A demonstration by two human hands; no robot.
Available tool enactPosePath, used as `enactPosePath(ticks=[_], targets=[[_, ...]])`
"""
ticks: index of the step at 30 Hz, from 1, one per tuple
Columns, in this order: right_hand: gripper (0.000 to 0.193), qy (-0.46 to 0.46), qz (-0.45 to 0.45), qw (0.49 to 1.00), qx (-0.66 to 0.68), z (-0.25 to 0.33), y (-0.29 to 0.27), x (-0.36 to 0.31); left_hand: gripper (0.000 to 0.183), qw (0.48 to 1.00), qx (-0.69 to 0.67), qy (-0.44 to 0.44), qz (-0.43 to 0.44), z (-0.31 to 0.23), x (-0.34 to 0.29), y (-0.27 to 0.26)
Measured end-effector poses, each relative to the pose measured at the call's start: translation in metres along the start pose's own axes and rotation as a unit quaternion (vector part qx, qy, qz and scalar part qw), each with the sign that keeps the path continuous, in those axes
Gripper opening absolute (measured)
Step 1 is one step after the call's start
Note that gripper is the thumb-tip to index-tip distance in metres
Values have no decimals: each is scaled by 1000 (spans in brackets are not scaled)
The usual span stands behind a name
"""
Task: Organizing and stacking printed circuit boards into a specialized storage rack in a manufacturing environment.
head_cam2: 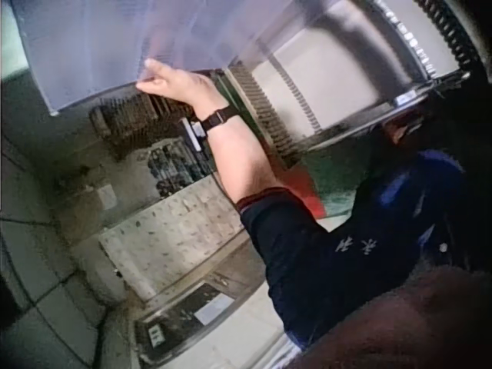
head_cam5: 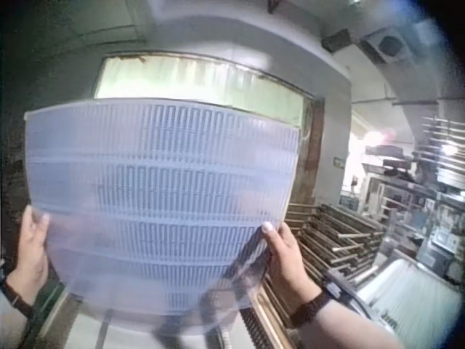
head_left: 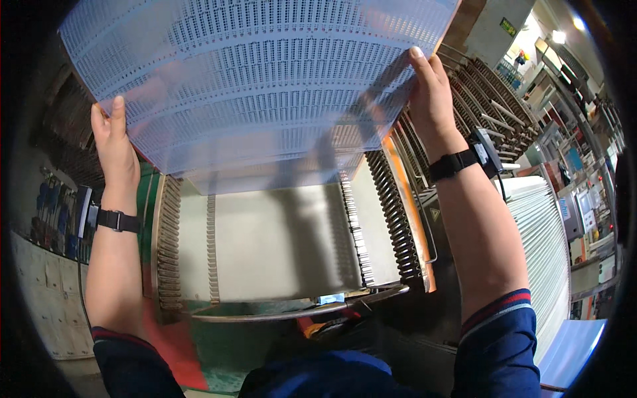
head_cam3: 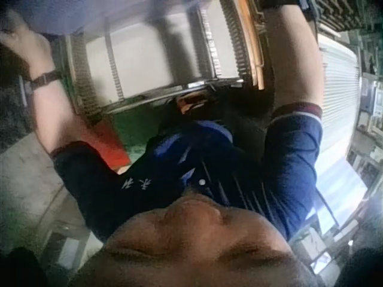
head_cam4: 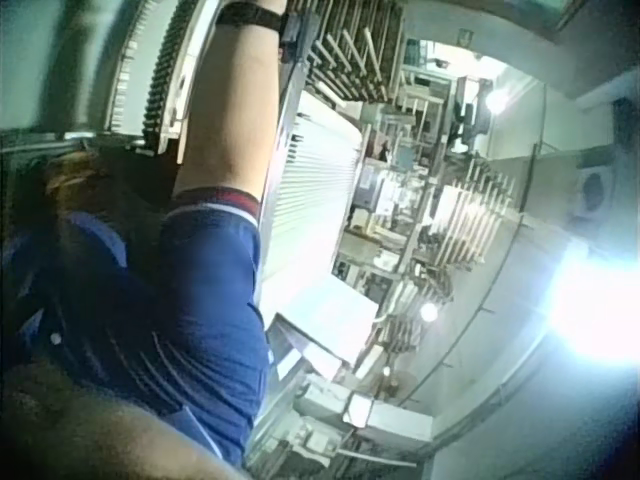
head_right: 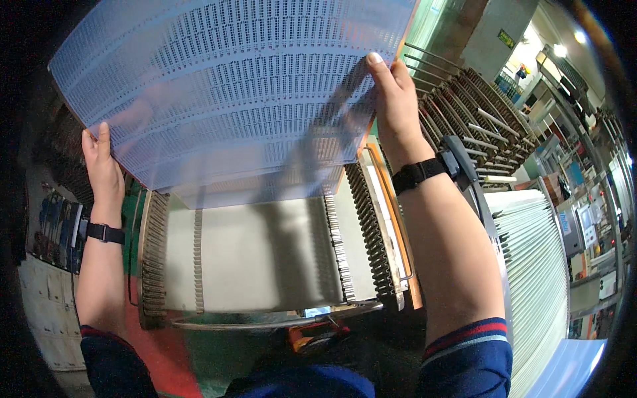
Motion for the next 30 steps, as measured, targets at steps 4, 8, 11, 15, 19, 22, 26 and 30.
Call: enactPosePath(ticks=[4,8,11,15,19,22,26,30], targets=[[53,-12,-12,1000,-20,-3,-1,-6,59,999,35,9,-3,-1,-8,16],[58,-28,-9,999,-12,0,-8,-7,55,999,46,14,7,-5,-11,22],[59,-37,-13,999,-16,-8,-11,-12,56,997,69,23,-6,-6,-17,20],[58,-24,-6,1000,-8,-30,-11,-11,57,996,83,37,-7,-3,-24,13],[53,47,-24,998,-19,-36,-14,-30,72,991,124,17,-51,15,-33,18],[61,22,7,999,-34,-42,-29,-29,79,994,110,6,-24,27,-33,1],[69,16,23,995,-98,-35,-54,-39,78,993,111,30,-37,4,-21,-18],[64,69,9,973,-221,-15,-120,-76,69,970,173,169,33,-59,21,15]])
Point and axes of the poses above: each hand's wrist, its own x-axis towards the middle knuckle, its own y-axis out of the palm, z = x × y, the point moved 4 cm from there along x, towards the middle knuckle, and after that the axes turned 11 degrees about -x, right-handed, at the moved point
